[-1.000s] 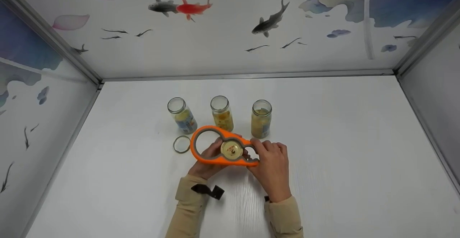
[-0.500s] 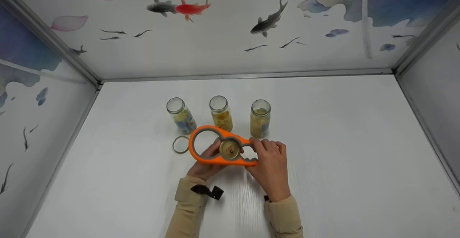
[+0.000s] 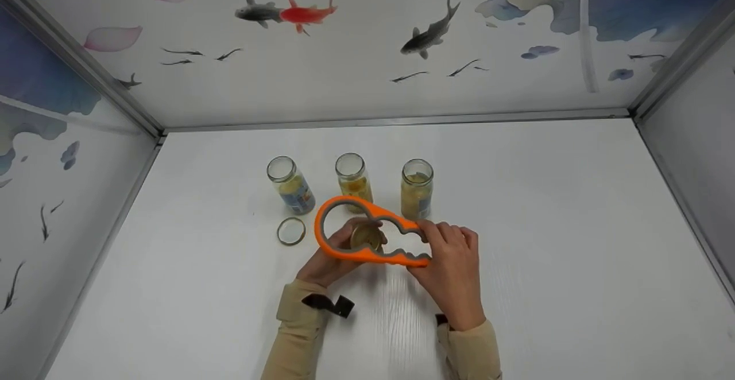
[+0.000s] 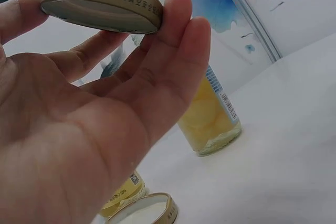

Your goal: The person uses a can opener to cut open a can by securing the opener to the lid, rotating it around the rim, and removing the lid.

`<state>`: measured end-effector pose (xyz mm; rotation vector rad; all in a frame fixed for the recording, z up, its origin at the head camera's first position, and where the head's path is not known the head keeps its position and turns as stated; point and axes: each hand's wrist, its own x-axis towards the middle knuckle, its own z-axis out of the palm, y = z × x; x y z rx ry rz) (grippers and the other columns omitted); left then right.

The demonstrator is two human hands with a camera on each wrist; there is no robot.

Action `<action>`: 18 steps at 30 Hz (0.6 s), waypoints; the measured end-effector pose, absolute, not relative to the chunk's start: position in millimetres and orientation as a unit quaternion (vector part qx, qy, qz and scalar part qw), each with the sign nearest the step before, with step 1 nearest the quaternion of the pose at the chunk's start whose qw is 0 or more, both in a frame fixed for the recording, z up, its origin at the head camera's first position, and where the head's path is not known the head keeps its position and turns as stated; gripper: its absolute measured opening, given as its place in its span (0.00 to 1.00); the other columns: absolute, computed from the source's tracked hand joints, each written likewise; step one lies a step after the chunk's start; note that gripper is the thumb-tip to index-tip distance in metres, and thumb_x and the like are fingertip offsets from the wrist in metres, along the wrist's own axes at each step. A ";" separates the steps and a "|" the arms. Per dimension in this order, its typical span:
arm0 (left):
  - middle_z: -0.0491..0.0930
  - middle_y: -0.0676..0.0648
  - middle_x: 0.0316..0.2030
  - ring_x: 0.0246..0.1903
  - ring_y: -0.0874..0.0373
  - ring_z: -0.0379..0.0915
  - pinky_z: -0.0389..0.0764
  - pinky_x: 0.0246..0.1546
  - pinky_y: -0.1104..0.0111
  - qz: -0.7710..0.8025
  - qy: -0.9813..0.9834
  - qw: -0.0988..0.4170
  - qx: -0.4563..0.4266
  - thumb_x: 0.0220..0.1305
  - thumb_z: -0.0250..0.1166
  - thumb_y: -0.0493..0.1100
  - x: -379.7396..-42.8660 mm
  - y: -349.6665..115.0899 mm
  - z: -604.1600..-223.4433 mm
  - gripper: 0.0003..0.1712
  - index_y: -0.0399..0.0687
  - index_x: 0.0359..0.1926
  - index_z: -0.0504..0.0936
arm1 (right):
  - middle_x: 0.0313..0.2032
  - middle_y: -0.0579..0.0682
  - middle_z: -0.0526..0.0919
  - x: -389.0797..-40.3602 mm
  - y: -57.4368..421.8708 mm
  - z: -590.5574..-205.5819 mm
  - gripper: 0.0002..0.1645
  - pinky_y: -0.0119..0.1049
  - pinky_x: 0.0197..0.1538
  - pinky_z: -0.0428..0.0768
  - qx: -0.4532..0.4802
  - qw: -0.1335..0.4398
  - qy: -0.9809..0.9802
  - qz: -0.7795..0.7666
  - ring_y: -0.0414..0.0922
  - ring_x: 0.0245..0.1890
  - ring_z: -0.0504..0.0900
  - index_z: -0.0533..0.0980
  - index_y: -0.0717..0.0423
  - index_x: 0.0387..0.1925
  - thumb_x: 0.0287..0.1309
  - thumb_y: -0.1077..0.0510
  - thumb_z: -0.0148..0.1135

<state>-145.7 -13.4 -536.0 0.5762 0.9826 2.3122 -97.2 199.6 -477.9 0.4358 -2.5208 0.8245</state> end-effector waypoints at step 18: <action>0.71 0.41 0.55 0.56 0.45 0.72 0.74 0.55 0.60 0.777 0.556 0.252 0.157 0.68 0.59 0.34 -153.4 -10.5 -519.1 0.24 0.39 0.64 0.68 | 0.28 0.55 0.81 -82.5 232.7 -473.8 0.37 0.51 0.46 0.62 0.107 0.239 -0.918 0.298 0.49 0.32 0.74 0.78 0.62 0.44 0.21 0.74 0.79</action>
